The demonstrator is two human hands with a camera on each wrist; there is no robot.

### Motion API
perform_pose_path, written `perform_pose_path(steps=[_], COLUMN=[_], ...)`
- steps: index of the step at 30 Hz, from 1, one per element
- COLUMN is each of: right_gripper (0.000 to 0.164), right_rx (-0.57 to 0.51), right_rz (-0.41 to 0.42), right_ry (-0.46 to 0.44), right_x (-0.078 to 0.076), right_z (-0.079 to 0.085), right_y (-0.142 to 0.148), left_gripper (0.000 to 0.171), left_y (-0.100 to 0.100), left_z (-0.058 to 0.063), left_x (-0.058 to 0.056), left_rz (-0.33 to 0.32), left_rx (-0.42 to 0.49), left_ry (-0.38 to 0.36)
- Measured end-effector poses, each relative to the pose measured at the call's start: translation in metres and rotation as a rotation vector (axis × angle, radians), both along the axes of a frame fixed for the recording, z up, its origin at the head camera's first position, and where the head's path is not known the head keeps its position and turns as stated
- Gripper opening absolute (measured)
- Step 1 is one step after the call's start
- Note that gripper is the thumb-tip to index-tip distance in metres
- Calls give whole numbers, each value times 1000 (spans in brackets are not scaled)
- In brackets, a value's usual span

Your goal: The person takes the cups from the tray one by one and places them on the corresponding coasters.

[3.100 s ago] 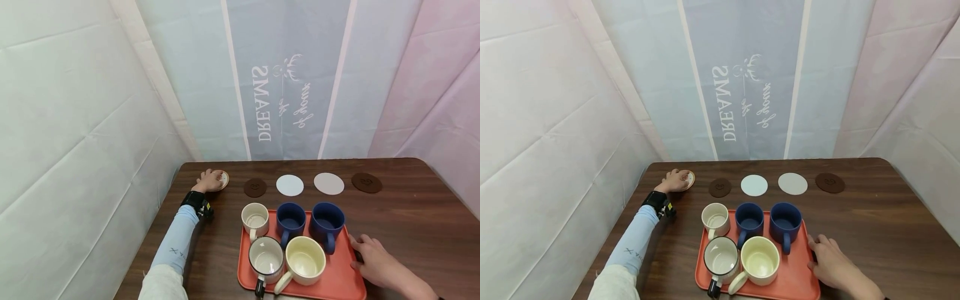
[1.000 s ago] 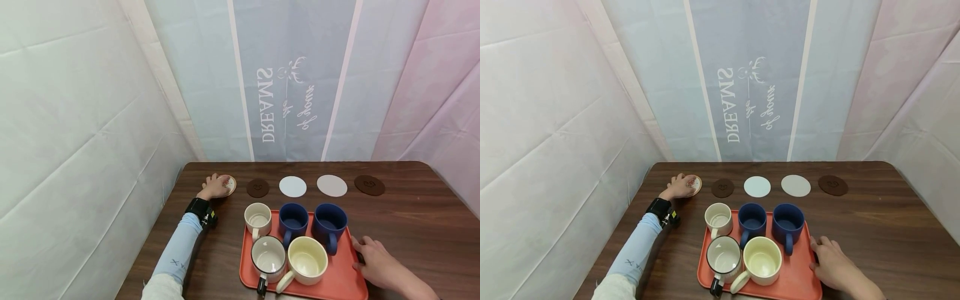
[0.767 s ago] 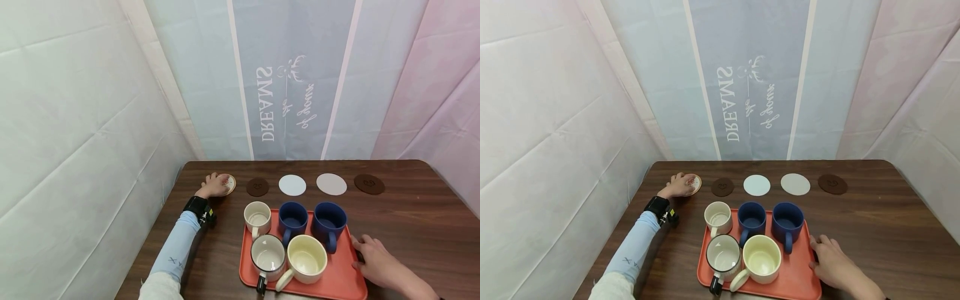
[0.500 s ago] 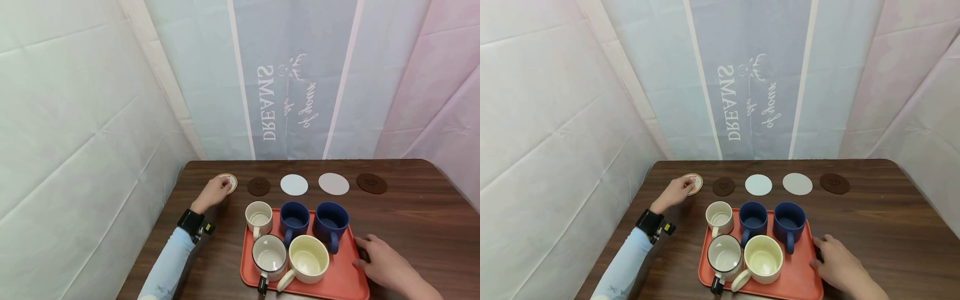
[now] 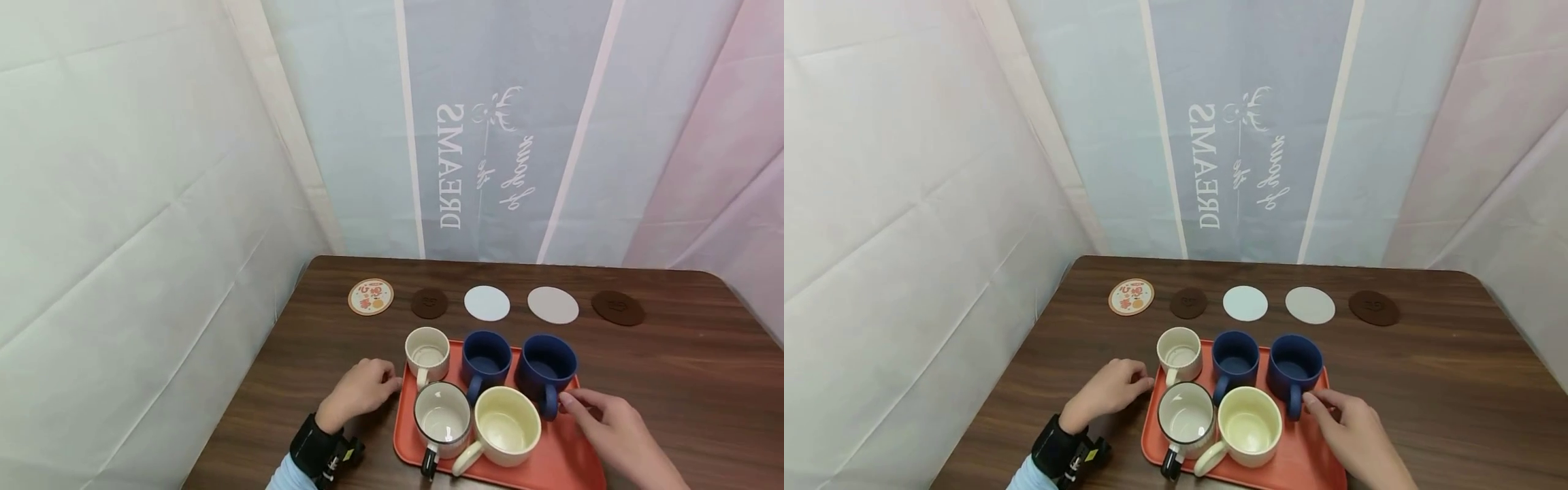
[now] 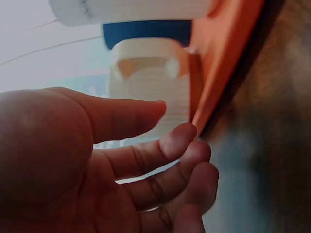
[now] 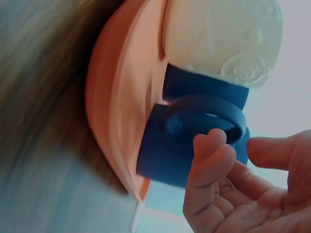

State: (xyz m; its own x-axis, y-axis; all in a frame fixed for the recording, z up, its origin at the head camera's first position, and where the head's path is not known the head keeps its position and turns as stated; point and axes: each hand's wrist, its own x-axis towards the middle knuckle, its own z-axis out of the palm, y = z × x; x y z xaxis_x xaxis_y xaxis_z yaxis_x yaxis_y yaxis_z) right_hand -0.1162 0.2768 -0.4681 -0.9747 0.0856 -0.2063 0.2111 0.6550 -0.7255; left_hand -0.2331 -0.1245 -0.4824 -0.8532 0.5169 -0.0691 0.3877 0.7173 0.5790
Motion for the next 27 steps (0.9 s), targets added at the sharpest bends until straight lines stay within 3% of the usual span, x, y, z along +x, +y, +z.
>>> perform_pose_path(steps=[6,14,22,27], right_gripper=[43,34,35,38], right_rx=[-123,-291,-369,-437], right_rz=[-42,-40,-100,-85], right_ry=[-11,-60,-96,-130], right_x=[0,0,-2,1], right_z=[-3,-4,-3,-5], right_y=[-9,-11,-13,-17], left_gripper=[39,40,41,40], left_y=[5,12,12,11], left_z=[-12,-11,-20,-22], left_x=[2,10,5,6], left_rz=[-32,7,10,16], left_rx=[-39,-71,-26,-18], left_ry=[45,-6,-18,-41])
